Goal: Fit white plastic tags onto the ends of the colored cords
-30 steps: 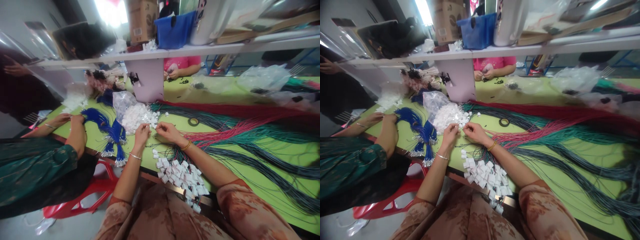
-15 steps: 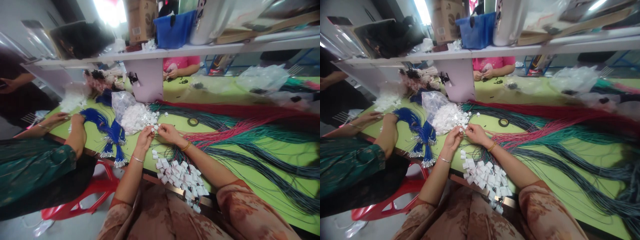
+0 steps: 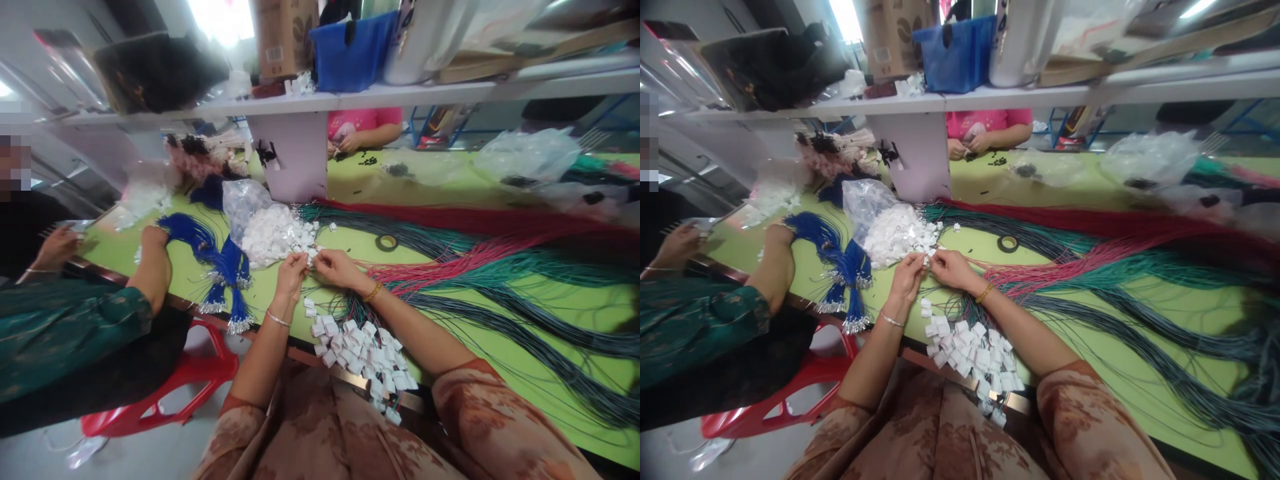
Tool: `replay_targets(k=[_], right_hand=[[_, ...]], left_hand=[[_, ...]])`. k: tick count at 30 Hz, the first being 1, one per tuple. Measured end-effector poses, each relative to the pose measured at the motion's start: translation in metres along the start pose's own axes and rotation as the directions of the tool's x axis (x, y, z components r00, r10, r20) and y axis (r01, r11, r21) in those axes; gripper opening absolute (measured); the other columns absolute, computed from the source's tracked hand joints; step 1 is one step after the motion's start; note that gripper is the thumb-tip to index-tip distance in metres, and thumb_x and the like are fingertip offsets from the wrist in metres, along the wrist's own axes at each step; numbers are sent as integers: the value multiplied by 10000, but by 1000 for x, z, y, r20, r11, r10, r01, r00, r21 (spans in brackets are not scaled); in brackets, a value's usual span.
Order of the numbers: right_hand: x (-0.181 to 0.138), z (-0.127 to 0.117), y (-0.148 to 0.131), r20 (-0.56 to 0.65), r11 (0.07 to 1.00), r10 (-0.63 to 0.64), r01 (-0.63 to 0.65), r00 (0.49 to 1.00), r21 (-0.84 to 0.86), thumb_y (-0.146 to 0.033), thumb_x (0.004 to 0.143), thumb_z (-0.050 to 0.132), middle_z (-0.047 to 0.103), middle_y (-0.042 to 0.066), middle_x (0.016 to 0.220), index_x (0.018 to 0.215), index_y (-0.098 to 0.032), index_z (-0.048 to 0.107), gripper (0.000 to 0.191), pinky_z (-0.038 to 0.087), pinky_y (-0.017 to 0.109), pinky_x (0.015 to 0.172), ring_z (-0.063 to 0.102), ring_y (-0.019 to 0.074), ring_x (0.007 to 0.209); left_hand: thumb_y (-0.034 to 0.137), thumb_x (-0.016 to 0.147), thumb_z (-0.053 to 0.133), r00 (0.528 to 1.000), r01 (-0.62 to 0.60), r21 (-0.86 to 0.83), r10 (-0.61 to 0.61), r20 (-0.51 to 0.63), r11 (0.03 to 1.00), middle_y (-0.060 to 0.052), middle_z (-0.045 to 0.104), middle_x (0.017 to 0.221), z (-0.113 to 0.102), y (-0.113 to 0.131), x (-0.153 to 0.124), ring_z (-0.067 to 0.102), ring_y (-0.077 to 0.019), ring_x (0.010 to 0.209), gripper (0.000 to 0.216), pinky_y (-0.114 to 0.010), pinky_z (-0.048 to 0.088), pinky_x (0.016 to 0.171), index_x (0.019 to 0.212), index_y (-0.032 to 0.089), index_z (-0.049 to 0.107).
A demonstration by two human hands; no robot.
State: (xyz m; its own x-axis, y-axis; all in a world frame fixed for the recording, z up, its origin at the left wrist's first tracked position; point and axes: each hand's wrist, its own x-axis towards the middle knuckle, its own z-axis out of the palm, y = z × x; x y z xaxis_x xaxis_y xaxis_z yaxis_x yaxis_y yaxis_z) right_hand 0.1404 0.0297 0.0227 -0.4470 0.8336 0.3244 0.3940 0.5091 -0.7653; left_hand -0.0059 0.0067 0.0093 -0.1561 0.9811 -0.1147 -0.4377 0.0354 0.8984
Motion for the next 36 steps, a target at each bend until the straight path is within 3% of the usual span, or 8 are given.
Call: replay_targets(k=[5, 9, 11, 15, 23, 27, 30, 36], right_hand=[[-1, 3, 4, 6, 998, 19, -19, 1000, -59, -275, 802, 479, 486, -21, 565, 621, -156, 514, 220, 262, 225, 537, 380, 93, 537], [1, -7, 9, 151, 997, 55, -45, 987, -70, -338, 876, 422, 576, 13, 660, 717, -143, 585, 300, 320, 220, 583, 463, 112, 605], [1, -15, 13, 209, 969, 127, -77, 970, -234, -338, 878, 449, 629, 43, 757, 785, -144, 616, 273, 337, 227, 616, 512, 132, 669], [0, -20, 18, 259, 817, 221, -34, 940, -576, -257, 844, 515, 664, 102, 975, 892, -157, 636, 164, 341, 250, 664, 574, 180, 813], [0, -17, 15, 251, 732, 276, -34, 928, -680, -209, 912, 399, 667, 175, 1016, 1045, -112, 586, 249, 354, 290, 686, 619, 236, 858], [0, -22, 17, 263, 748, 286, -44, 921, -662, -236, 915, 408, 670, 177, 1004, 1031, -128, 585, 237, 354, 295, 697, 614, 237, 841], [0, -25, 22, 190, 797, 234, -77, 953, -599, -266, 929, 386, 669, 168, 946, 982, -122, 587, 252, 346, 289, 686, 585, 214, 788], [4, -24, 31, 12, 978, 101, -97, 995, -186, -286, 867, 443, 601, 23, 728, 843, -138, 585, 206, 331, 233, 613, 468, 125, 629]], left_hand=[[315, 585, 800, 999, -46, 90, 45, 8, 995, 10, 590, 603, 0, -2, -2, 465, -59, 509, 281, -192, 325, 493, 738, 141, 642], [277, 591, 759, 1000, 1, 179, 5, -31, 984, 23, 550, 533, -5, 3, -1, 440, -60, 462, 206, -193, 286, 457, 667, 144, 622], [254, 597, 736, 998, 36, 236, -24, -54, 971, 28, 530, 506, -9, 6, 0, 434, -59, 448, 171, -191, 285, 453, 643, 142, 615], [243, 608, 702, 998, 64, 285, -60, -25, 956, 24, 530, 505, -14, 8, 1, 433, -57, 440, 139, -188, 285, 449, 638, 141, 612], [240, 617, 711, 998, 60, 260, -61, -2, 964, 7, 555, 539, -14, 5, 1, 448, -56, 451, 134, -187, 297, 450, 650, 138, 630], [240, 621, 725, 998, 59, 226, -61, 3, 972, 9, 552, 531, -15, 7, 2, 449, -56, 448, 136, -188, 292, 450, 650, 139, 638], [240, 614, 744, 997, 72, 199, -71, -16, 977, 2, 574, 552, -15, 6, 3, 467, -61, 467, 147, -187, 303, 453, 664, 137, 652], [269, 599, 790, 995, 97, 41, -99, 30, 994, -28, 648, 735, -12, 7, 3, 510, -54, 554, 242, -176, 359, 508, 755, 129, 667]])
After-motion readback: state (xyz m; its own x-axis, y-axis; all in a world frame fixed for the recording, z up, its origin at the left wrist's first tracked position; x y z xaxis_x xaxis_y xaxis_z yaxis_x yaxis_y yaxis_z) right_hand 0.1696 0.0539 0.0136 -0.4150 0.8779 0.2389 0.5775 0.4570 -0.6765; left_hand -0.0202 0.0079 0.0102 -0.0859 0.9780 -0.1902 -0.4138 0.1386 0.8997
